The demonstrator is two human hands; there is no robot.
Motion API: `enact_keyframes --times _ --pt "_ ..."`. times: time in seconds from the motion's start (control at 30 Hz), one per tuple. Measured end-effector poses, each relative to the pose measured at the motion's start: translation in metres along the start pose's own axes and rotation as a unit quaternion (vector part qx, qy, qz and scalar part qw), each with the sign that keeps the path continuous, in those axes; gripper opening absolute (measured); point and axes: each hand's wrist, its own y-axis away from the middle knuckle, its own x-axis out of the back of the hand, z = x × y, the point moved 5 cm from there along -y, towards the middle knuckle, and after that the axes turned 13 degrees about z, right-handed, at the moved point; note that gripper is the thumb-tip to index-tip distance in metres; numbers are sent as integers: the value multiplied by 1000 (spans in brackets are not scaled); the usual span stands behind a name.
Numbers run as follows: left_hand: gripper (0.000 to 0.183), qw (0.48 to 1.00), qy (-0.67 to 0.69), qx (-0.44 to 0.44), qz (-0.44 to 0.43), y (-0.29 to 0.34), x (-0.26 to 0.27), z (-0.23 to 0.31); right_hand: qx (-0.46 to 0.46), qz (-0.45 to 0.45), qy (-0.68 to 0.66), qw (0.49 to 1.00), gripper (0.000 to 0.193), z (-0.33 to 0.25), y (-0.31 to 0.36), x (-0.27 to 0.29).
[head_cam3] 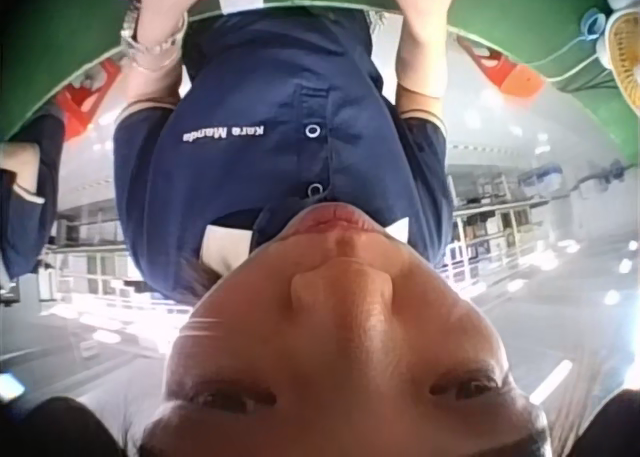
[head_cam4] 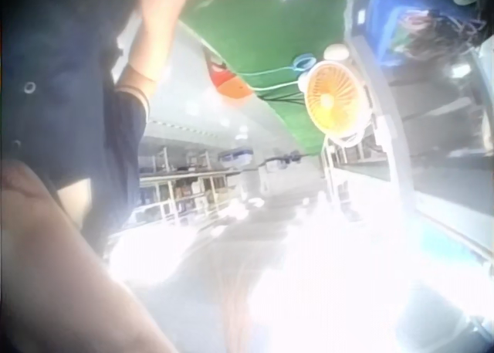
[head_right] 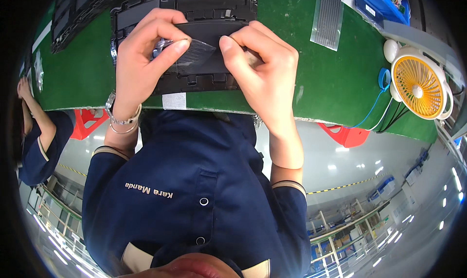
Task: Assembling electronic components by peeling mesh pads from an adhesive sheet and sticking them into a plastic frame.
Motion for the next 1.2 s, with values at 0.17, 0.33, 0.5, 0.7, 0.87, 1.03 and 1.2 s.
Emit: enact_keyframes --times 0.17,0.33,0.5,0.7,0.87,1.03,1.2 --pt "10 936 347 59 14 24 -15 -1 -182 44 -142 972 14 -10 12 -1" --pt "8 936 328 128 -9 34 -14 11 -100 -45 -128 986 9 -13 19 -18" --pt "12 907 373 193 30 36 -19 9 35 68 -44 996 9 -21 5 -1" --pt "9 939 306 154 -11 38 -20 11 -83 65 -46 993 9 -20 9 -7" --pt "8 949 287 129 -32 40 -22 9 -193 46 -40 979 12 -18 14 -12" --pt "7 951 277 130 -37 41 -23 9 -221 41 -55 973 14 -15 15 -14" --pt "6 952 275 131 -34 41 -22 11 -204 26 -59 977 14 -12 14 -14"
